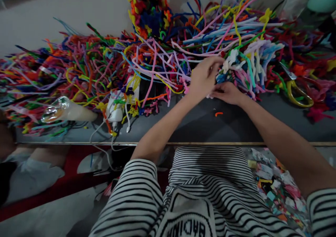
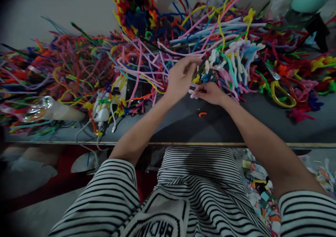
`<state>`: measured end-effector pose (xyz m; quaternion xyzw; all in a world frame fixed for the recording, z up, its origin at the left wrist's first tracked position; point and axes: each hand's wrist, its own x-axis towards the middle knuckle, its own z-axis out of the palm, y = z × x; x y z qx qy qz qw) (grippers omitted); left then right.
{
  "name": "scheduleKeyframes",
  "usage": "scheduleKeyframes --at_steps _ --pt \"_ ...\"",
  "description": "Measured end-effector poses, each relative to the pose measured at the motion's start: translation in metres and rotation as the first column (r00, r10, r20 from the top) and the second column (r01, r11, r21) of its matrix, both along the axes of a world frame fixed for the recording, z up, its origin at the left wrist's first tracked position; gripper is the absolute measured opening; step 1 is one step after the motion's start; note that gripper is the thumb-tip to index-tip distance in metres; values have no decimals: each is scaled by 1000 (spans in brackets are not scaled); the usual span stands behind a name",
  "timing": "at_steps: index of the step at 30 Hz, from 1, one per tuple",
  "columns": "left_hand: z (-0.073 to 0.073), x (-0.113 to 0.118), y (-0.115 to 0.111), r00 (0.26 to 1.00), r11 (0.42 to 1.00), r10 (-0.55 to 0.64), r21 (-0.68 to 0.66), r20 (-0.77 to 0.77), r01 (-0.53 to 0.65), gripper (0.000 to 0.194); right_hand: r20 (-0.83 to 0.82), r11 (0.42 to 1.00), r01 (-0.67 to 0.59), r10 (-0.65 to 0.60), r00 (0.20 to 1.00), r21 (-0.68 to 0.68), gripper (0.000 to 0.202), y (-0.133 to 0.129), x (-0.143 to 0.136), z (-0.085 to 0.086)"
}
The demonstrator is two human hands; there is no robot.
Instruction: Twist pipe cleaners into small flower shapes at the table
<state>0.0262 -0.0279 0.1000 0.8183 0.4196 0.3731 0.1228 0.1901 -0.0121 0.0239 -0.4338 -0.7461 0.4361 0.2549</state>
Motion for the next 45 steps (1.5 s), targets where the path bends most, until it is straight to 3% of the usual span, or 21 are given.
scheduleKeyframes --at_steps 1,2,5,7,11,15,21,24,26,28,31,33,35,37,40,45 --pt "-15 -18 10 997 996 72 54 -2 -72 53 -25 1000 19 -19 1000 8 41 0 0 0" --pt "-31 -36 18 997 994 64 87 -50 -59 47 -53 999 32 -32 998 5 41 1 -1 1" --pt "-70 -72 28 981 978 -65 184 -184 99 43 -119 997 39 -47 992 -66 43 1 0 5" --pt "-82 -80 26 955 957 -139 212 -263 198 41 -152 989 19 -41 988 -145 45 0 1 7" --pt "-79 -74 20 920 927 -186 248 -345 281 42 -199 963 -77 25 980 -258 51 0 6 11" --pt "-71 -75 16 883 908 -192 263 -429 325 42 -155 966 -133 100 983 -223 47 0 9 16" --pt "-70 -75 17 831 914 -201 206 -518 349 40 -2 997 -49 49 999 54 38 -4 4 13" --pt "-69 -64 14 849 954 -170 133 -500 269 36 146 960 17 -60 987 280 24 -8 2 10" --pt "-69 -55 11 915 987 -125 46 -383 154 33 216 908 29 -130 968 418 22 -14 0 10" --pt "-69 -48 9 982 990 -62 -136 -177 38 31 254 859 33 -187 949 511 25 -20 -4 12" --pt "-72 -40 10 997 868 42 -496 71 -1 37 276 826 50 -244 930 561 30 -29 -10 14" --pt "-74 -40 10 993 821 65 -571 103 5 42 250 816 84 -271 929 572 31 -31 -12 13" --pt "-76 -42 9 998 907 33 -420 46 -11 38 186 815 130 -279 942 564 32 -28 -11 11" --pt "-77 -48 9 996 993 -13 -118 -86 3 29 112 842 163 -254 961 514 31 -23 -7 9" --pt "-78 -59 12 958 981 -26 175 -285 79 28 42 907 149 -180 983 394 31 -12 -3 4" --pt "-77 -69 19 913 914 -8 366 -409 172 32 7 946 106 -114 993 305 28 -3 -4 -3"
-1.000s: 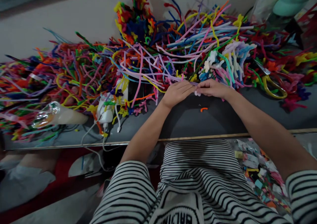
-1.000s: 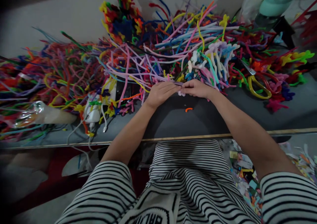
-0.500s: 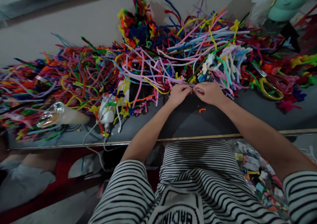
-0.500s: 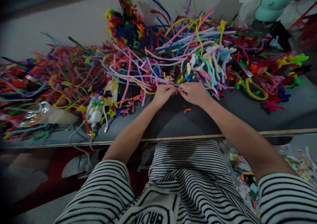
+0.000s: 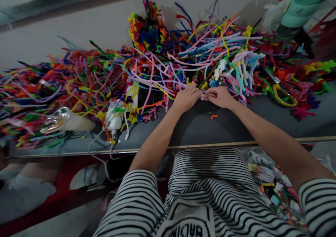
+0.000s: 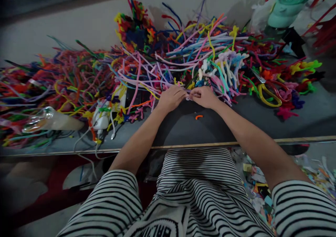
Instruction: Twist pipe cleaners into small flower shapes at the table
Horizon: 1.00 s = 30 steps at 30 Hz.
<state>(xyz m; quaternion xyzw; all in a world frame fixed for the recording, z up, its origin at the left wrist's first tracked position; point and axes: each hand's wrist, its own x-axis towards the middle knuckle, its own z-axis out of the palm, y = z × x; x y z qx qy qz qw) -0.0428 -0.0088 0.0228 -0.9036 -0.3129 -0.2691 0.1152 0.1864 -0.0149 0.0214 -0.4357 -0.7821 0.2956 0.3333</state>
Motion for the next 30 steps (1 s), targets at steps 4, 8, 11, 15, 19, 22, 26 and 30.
scheduleKeyframes --at_steps 4,8,11,15,19,22,26,30 --pt "-1 7 -4 998 1000 3 -5 60 -3 29 21 999 24 -25 999 36 22 -6 -5 4" --pt "-8 20 -6 921 970 139 -236 364 -53 24 22 980 110 -116 993 165 17 -16 -11 11" --pt "-13 23 -3 812 848 263 -526 521 63 24 -12 979 145 -145 989 146 21 -17 -12 11" --pt "-18 22 6 703 644 276 -669 655 370 36 -88 995 97 -95 992 18 35 -11 -9 3" --pt "-22 22 11 614 582 300 -650 730 488 50 -134 995 90 -94 987 -36 38 -6 -7 -1" --pt "-23 23 10 614 616 290 -634 734 467 51 -114 995 87 -91 989 -42 38 -6 -8 1" --pt "-22 23 8 638 658 287 -631 715 411 46 -82 995 90 -92 992 -29 38 -8 -8 3" --pt "-22 23 9 628 644 285 -630 724 434 47 -78 996 82 -84 993 -27 36 -7 -8 1"
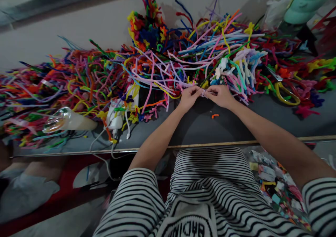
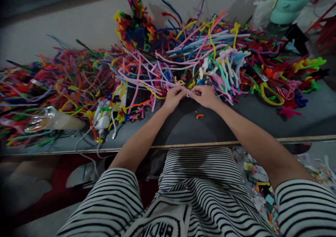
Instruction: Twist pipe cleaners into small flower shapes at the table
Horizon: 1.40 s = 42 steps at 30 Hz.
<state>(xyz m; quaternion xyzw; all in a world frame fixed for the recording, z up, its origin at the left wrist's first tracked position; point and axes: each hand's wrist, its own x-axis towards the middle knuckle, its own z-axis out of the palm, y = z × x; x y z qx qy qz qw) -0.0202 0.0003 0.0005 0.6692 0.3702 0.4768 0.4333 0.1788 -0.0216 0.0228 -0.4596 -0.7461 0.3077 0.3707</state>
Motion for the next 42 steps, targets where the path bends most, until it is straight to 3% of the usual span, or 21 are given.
scheduleKeyframes --at_steps 7,10,12,14,18,21,27,32,42 --pt "-4 0 3 999 999 -31 29 12 30 48 -33 1000 -5 5 999 -12 37 -1 -1 0" --pt "-1 -3 -1 989 990 31 138 -144 -11 49 -47 1000 -3 2 999 -16 40 -1 -1 1" --pt "3 -6 -4 934 952 123 304 -336 -16 43 -52 1000 -8 7 999 -30 41 0 -1 1" --pt "8 -11 -6 853 885 179 458 -490 78 37 -70 999 -13 10 997 -47 41 3 -1 -1" --pt "10 -22 1 800 783 203 584 -565 214 36 -134 994 -39 24 991 -107 38 7 -1 -6" --pt "7 -28 8 804 768 178 590 -568 247 33 -156 984 -93 69 985 -155 35 8 0 -7" --pt "8 -28 9 882 784 10 551 -472 286 32 -216 956 -182 132 967 -230 33 9 3 -4" --pt "12 -24 1 895 770 20 578 -445 270 30 -278 930 -255 179 944 -264 25 9 3 1" --pt "12 -23 1 895 773 12 572 -447 275 29 -232 933 -224 161 959 -281 21 9 5 1"
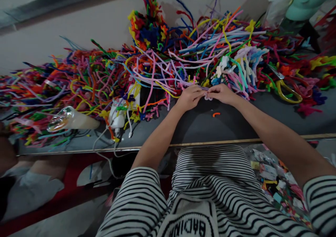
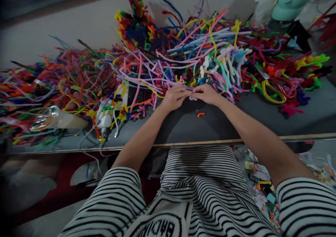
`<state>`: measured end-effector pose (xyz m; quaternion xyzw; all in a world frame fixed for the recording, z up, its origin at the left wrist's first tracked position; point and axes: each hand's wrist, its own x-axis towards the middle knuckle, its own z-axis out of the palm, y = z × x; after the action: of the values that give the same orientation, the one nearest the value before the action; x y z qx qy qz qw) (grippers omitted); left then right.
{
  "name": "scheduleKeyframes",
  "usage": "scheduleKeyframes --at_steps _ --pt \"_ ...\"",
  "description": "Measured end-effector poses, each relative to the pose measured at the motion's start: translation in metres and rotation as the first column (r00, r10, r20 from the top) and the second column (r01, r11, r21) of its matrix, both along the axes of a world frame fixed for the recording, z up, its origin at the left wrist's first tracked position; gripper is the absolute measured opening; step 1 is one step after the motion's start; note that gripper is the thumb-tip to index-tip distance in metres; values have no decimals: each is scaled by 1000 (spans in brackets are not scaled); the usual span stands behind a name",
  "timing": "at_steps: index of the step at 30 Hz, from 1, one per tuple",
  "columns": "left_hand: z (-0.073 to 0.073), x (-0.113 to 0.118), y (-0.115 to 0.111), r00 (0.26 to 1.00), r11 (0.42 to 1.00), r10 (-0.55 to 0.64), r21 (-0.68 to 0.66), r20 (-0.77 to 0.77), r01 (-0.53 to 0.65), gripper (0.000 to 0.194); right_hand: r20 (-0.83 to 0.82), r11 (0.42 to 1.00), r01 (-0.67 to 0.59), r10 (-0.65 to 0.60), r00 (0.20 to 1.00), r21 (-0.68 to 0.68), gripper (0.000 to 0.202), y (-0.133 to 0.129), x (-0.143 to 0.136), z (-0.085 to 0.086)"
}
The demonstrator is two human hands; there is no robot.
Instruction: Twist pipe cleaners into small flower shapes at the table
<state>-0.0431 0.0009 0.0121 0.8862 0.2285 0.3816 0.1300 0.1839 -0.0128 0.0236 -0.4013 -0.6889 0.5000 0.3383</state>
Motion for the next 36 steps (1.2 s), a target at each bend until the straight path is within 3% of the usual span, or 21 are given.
scheduleKeyframes --at_steps 3,6,11,15,19,31,36 --pt "0 3 -3 999 999 14 -41 32 -13 27 12 1000 -7 6 1000 20 25 1 1 -2" --pt "2 8 -8 990 984 106 -157 94 -90 31 11 999 17 -18 1000 43 33 2 1 -3" --pt "2 11 -6 958 856 214 -509 191 -90 43 73 993 89 -95 993 78 34 1 0 -3" --pt "-1 12 -1 952 769 196 -639 234 -1 46 93 993 80 -88 992 85 30 -1 0 -1" --pt "-3 12 1 965 749 197 -661 174 -33 43 120 990 85 -98 988 109 31 -1 -1 -2" --pt "-1 16 -8 955 785 282 -596 97 -171 32 112 971 140 -164 980 194 31 -5 -3 -9" --pt "-1 20 -8 937 789 328 -579 117 -204 29 112 972 163 -184 977 171 37 -3 -4 -8"
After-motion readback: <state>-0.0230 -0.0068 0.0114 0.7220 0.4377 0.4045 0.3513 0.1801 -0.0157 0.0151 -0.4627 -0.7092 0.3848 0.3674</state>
